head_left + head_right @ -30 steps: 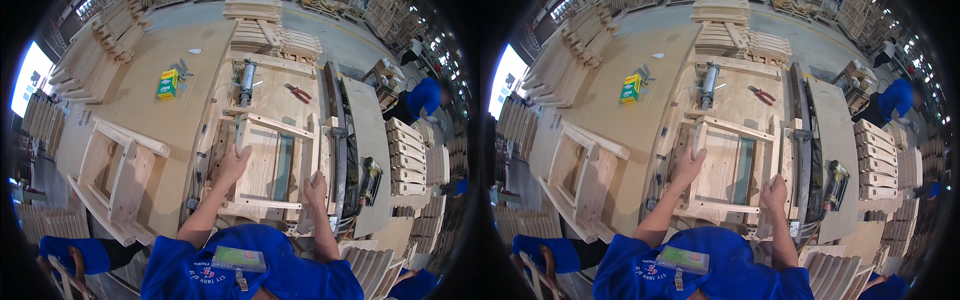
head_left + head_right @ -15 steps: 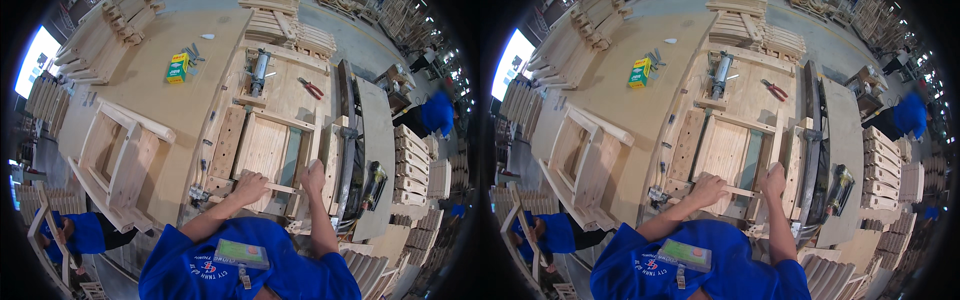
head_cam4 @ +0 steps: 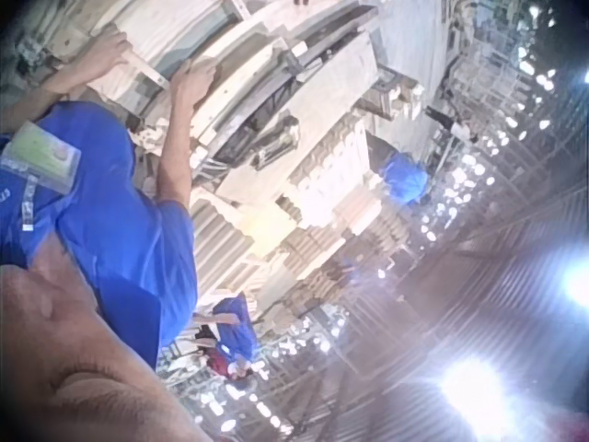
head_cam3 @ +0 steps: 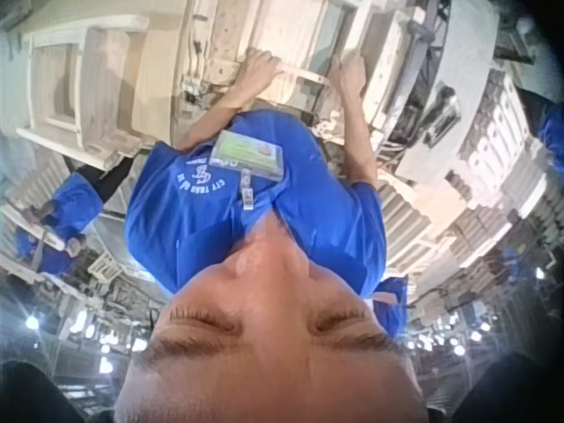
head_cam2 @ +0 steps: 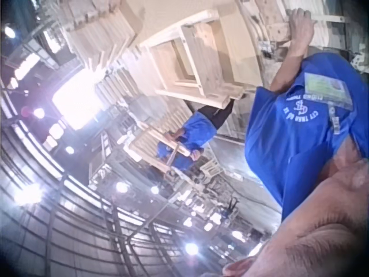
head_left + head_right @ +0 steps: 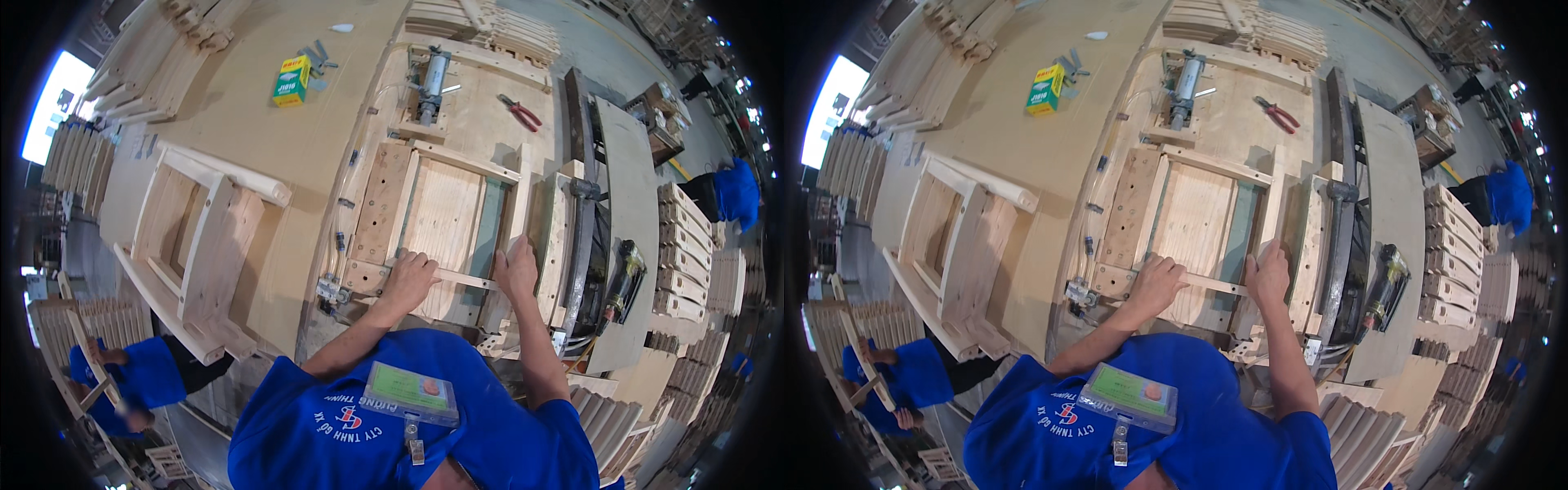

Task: The person assembles wooden chair frames by aligning wooden pieces on a jig and fastening them with a pneumatic nail gun. The person repeatedly picks up components, positions them, and uses the nail gun to secure joints before moving the assembled frame aside.

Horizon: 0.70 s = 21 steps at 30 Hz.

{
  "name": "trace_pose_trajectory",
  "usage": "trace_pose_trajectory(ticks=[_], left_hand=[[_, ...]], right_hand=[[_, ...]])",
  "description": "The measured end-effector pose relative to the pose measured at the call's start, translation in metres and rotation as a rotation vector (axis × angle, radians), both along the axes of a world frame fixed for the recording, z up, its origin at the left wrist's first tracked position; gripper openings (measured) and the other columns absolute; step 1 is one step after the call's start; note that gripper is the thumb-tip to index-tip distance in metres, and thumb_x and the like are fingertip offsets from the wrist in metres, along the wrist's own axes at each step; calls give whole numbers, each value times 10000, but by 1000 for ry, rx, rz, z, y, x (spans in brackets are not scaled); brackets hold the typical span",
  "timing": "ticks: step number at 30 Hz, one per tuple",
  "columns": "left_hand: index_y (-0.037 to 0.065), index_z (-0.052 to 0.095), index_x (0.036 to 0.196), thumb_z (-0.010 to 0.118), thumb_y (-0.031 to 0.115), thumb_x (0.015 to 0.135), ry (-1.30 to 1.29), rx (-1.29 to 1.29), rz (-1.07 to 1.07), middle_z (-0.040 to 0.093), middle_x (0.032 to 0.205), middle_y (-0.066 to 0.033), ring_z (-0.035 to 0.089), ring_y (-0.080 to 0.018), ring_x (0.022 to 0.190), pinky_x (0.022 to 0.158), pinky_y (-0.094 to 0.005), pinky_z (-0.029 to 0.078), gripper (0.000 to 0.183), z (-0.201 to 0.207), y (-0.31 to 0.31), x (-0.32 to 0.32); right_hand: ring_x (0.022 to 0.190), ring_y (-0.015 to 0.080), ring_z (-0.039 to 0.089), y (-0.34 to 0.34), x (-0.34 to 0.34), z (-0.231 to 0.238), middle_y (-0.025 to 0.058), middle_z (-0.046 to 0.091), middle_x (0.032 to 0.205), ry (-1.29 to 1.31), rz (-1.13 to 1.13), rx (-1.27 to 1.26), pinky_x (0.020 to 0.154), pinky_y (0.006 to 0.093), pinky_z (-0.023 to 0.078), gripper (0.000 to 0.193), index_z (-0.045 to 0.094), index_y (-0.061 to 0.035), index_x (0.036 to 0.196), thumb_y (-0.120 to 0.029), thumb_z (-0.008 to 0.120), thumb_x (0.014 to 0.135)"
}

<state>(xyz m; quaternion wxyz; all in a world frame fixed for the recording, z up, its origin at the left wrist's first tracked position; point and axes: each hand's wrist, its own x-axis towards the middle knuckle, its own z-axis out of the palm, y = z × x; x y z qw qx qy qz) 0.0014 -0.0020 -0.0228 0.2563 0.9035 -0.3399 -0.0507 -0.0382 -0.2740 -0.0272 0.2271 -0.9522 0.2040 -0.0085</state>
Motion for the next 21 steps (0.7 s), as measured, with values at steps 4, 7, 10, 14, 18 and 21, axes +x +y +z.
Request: trace_pose_trajectory(ticks=[4,7,10,14,18,21], left_hand=[[38,704,996,809,263,883,-34,-35,2,643,932,-129,632,-334,963,973,-497,464,273,1,-3,0],[38,703,996,816,258,876,-23,-19,-6,645,934,-133,635,-334,958,969,-489,471,275,2,-4,-1],[39,704,1016,809,239,878,-2,0,-21,645,955,-141,633,-349,969,946,-486,482,264,4,-4,-2],[44,707,1090,785,161,874,-21,-39,-4,641,974,-149,629,-380,976,917,-497,494,258,2,-2,-3],[38,699,1161,750,110,867,-23,-39,-24,654,993,-165,634,-390,985,934,-499,502,307,-1,1,0],[34,694,1192,739,119,889,103,-47,-50,671,1039,-173,641,-399,1020,948,-499,506,318,3,11,3]], right_hand=[[1172,491,596,6,-21,7,305,590,1315,-4,19,-65,1004,557,506,765,344,81,1574,-220,704,970],[1174,474,601,5,-28,4,290,598,1340,6,23,-76,1011,552,501,768,353,75,1573,-211,717,961],[1183,440,613,8,-21,9,265,628,1346,42,27,-161,986,533,498,698,427,55,1527,-190,723,943],[1092,374,629,51,-24,19,194,675,1185,-192,339,-204,921,494,484,556,583,14,1373,-192,755,885],[1007,334,629,99,-34,14,120,664,1042,-242,504,-79,878,483,475,372,680,-48,1190,-197,764,859],[987,328,636,95,-34,14,105,664,1030,-211,500,-42,882,474,476,310,686,-83,1149,-213,758,877]])
